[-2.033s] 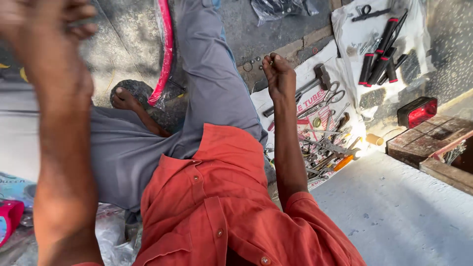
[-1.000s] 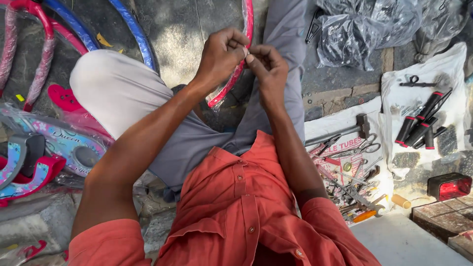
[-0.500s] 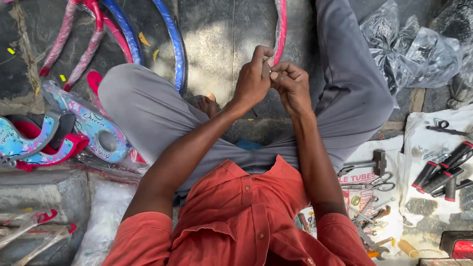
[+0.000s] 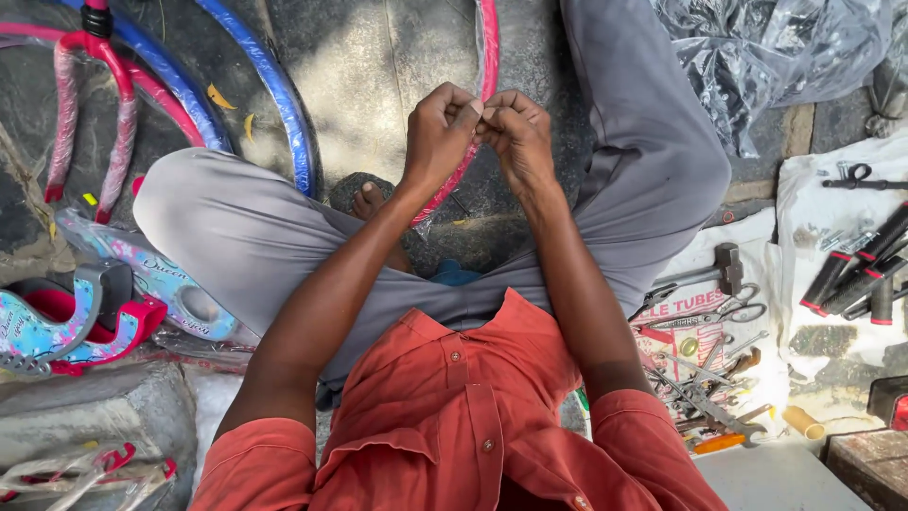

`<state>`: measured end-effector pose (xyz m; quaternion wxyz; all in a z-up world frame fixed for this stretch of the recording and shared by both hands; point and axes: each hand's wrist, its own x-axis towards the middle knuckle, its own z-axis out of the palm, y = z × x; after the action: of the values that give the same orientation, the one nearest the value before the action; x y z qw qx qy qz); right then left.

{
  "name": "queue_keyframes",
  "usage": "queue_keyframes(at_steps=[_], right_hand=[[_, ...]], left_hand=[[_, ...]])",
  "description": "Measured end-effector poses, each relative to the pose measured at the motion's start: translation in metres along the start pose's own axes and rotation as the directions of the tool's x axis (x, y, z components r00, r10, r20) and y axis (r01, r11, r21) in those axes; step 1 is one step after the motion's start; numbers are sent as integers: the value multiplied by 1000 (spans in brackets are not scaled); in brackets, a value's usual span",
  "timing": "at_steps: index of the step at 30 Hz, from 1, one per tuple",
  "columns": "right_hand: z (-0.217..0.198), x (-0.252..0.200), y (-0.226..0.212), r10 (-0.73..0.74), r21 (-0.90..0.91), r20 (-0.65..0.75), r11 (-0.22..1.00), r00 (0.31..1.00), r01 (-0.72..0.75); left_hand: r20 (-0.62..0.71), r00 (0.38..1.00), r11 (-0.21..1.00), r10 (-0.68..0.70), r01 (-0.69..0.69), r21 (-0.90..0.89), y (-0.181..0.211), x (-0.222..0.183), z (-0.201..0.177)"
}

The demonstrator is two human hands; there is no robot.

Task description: Assembling and repairing bicycle parts using tools like pliers and screwdrivers.

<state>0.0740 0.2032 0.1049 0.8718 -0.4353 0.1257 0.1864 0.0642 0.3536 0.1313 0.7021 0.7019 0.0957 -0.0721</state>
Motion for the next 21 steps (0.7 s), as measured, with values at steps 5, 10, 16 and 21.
queue_keyframes(at_steps=[5,10,16,21], right_hand=[[-1,0,5,0,-62,26,998,1000,2],[11,-4,-13,59,4,20,998,998,-59],[7,-6,-4,72,-60,105,996,992,-65],[16,-13,-4,195,27,149,979,969,-201]], left_hand=[[-95,978,904,187,-133,407,7,-6,2],[12,968,914,252,-242,325,6,-9,-4],[163,883,748,440,-461,478,9,-22,-9],[36,998,901,-50,29,432,32,-22,-12]])
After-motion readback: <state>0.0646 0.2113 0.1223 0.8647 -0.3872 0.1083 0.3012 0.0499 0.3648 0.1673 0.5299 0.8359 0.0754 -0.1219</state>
